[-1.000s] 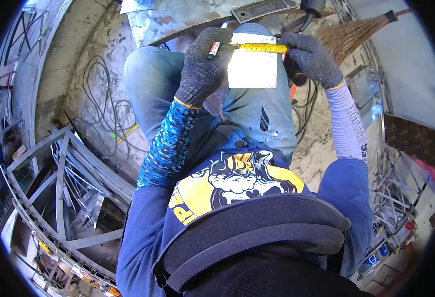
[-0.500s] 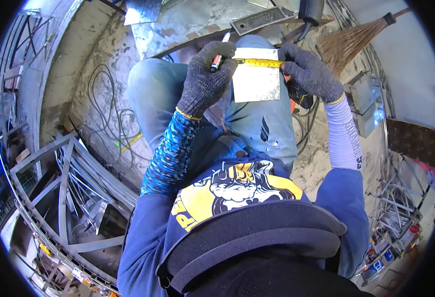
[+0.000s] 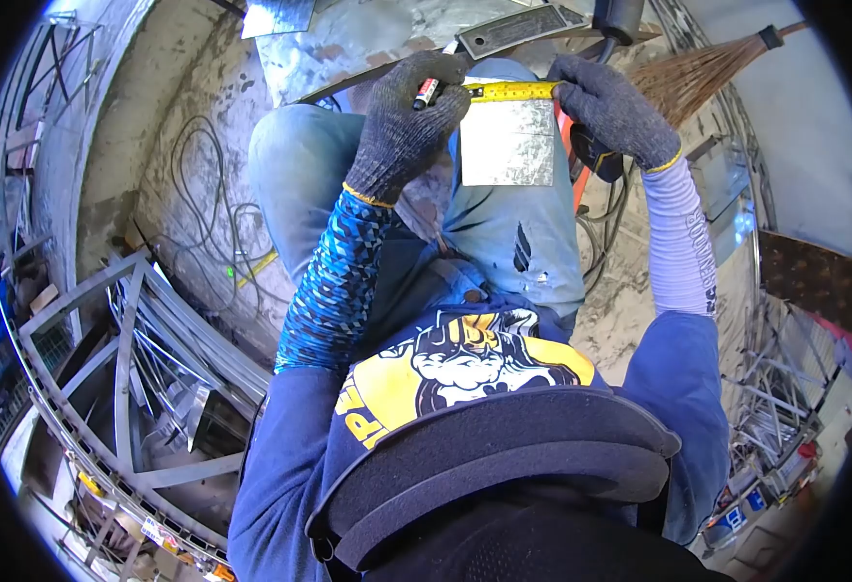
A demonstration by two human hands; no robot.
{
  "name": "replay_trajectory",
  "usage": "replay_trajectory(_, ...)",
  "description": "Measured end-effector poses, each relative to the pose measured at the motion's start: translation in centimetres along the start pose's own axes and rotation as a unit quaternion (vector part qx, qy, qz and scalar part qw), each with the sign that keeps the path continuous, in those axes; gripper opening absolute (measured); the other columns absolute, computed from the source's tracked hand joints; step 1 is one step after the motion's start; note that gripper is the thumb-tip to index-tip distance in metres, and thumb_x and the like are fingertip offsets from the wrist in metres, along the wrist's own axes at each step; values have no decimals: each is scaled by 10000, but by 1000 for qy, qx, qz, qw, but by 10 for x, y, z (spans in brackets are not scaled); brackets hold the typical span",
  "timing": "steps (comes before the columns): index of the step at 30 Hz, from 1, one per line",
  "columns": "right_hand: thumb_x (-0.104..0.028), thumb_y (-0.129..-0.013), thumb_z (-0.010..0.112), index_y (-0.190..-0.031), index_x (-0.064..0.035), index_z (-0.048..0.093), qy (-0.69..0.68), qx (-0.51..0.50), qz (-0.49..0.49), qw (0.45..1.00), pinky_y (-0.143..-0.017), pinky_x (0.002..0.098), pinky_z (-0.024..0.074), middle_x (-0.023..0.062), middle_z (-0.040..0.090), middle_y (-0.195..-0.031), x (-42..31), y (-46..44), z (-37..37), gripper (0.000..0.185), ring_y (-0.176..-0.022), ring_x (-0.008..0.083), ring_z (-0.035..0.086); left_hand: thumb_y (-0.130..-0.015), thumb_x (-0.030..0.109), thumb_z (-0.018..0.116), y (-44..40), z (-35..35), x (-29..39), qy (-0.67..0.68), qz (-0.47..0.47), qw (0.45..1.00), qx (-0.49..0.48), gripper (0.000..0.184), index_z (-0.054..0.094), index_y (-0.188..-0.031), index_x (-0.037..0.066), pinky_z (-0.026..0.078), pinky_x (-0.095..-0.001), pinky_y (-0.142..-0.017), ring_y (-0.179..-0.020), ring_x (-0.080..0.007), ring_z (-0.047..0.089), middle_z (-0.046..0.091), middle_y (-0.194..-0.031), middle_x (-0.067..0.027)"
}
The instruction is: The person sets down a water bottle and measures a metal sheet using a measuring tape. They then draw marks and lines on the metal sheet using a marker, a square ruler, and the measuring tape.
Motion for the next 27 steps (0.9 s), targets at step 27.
replay_trajectory(27,-256,-986,522,-1171,18,604,97,45,-140,984,-718,431,489,201,628,-875,-15,20,6,340,-774,353,608,-846,107,691,7,5,2,-7,34,999,-4,191,636,-1000,8,537,-387,-831,-945,-295,678,684,-993,-155)
Point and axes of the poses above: each hand's wrist, its own y-axis away from the middle knuckle, its own z-axis out of the palm, x = y × z, the point moved 9 cm from there along -y, towards the middle knuckle
